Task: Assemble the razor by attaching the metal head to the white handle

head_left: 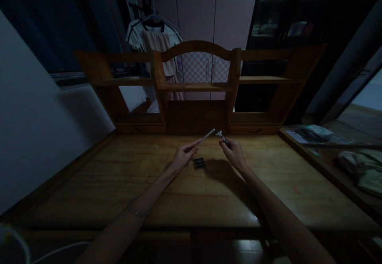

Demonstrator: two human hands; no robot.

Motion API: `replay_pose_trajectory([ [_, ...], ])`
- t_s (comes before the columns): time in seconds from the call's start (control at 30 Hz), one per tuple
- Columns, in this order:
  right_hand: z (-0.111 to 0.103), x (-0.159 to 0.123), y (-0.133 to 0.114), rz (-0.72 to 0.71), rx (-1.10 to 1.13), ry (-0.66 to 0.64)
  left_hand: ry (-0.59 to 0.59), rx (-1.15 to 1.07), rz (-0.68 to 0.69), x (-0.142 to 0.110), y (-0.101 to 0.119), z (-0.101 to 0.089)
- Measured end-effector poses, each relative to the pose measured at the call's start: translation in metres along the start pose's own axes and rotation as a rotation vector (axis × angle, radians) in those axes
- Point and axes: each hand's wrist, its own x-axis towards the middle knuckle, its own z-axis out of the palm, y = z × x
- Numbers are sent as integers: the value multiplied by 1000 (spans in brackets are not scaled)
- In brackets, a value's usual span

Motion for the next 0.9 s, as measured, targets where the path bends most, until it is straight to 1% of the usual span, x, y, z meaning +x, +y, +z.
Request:
replay_pose_trajectory([
  [0.07,0,0,-1,8,26,3,16,-4,-11,0,1,-2],
  [0.2,0,1,-2,10,49,-39,-67,-18,-40,-2,3,0],
  [0.27,0,1,-2,18,59,-54,-69,24,-15,-3,3,2],
  [0.43,2,0,-1,31,89,-39,35,113,52,-1,1,-2],
  [0.5,3,0,-1,24,83,-43,15,118,62,-1,0,-2],
  [0.6,4,-1,-1,19,59,-64,-46,110,86,-2,-1,0],
  [0.67,4,-1,0,19,34,-65,-43,135,110,-1,-1,1],
  [0.77,5,-1,1,12,16,-61,-7,208,146,0,-1,-1],
  [0.83,7,-2,2,7,5,-59,-20,223,166,0,0,-1],
  [0.9,8,-3,4,6,-16,-62,-57,212,179,0,-1,-1],
])
